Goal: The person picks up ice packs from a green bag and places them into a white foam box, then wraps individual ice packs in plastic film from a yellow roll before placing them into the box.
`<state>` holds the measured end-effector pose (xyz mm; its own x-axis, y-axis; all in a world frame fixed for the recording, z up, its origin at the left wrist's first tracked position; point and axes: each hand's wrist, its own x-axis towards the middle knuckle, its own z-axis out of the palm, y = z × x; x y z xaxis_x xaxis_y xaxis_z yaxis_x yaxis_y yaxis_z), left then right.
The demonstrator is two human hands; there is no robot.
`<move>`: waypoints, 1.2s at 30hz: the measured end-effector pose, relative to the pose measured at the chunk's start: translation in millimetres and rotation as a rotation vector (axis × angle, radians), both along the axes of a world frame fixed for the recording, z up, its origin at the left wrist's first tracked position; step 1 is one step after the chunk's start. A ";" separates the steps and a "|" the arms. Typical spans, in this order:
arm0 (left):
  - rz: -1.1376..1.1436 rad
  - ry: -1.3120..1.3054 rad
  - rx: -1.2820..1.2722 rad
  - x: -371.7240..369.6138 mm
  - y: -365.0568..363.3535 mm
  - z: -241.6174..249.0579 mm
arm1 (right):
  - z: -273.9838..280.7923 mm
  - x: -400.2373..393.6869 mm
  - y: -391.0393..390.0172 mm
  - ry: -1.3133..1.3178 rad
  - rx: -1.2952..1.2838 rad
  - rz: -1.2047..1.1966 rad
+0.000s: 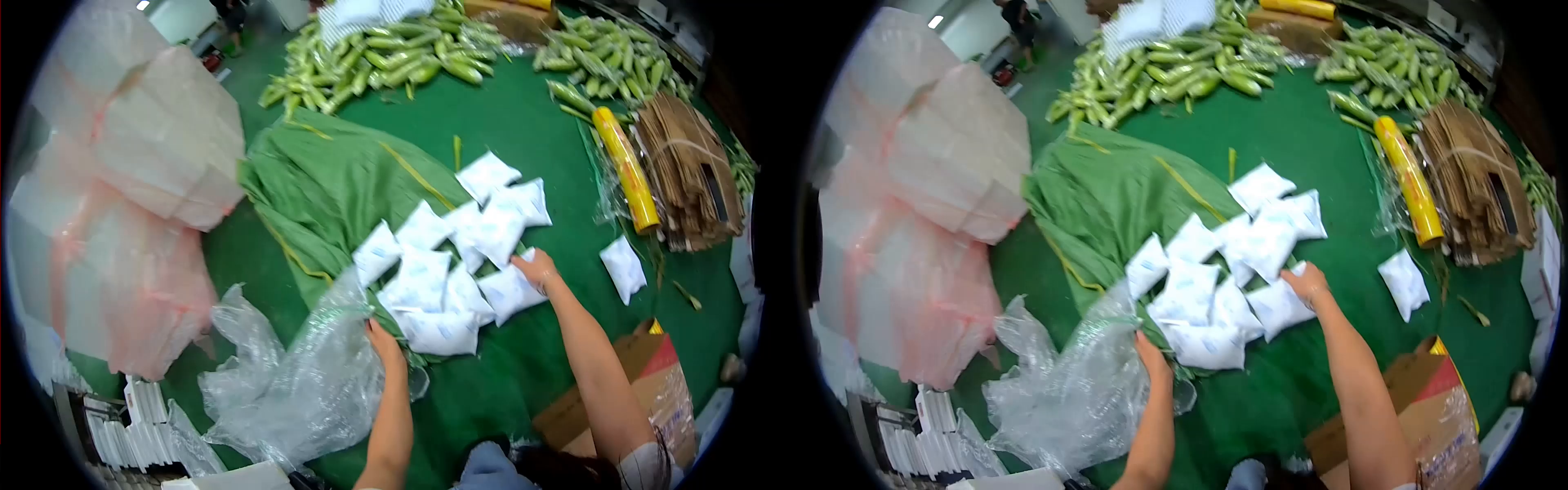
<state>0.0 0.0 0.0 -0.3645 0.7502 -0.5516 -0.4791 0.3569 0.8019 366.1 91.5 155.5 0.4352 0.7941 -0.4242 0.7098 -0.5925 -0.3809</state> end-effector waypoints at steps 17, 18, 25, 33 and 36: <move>-0.658 0.865 -0.075 -40.9 32.6 121.0 | 96.1 -69.1 -97.4 -0.007 -0.016 0.196; -0.701 0.872 -0.068 -30.3 21.4 118.8 | 104.8 -58.5 -117.3 0.040 -0.035 0.181; -0.992 0.894 -0.064 -25.9 -65.4 155.8 | 183.3 -104.2 -169.2 0.210 -0.254 0.051; -0.858 0.928 -0.051 -27.3 -73.6 159.0 | 151.1 -73.7 -160.3 0.175 -0.191 -0.030; -0.846 1.057 0.024 -25.9 -78.0 159.1 | 127.0 -86.9 -163.4 0.052 -0.082 -0.005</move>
<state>-25.9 -78.0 159.1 -0.0285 0.9593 -0.2808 0.7227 0.2138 0.6573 279.2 -71.9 282.4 0.4151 0.7536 -0.5097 0.6872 -0.6268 -0.3672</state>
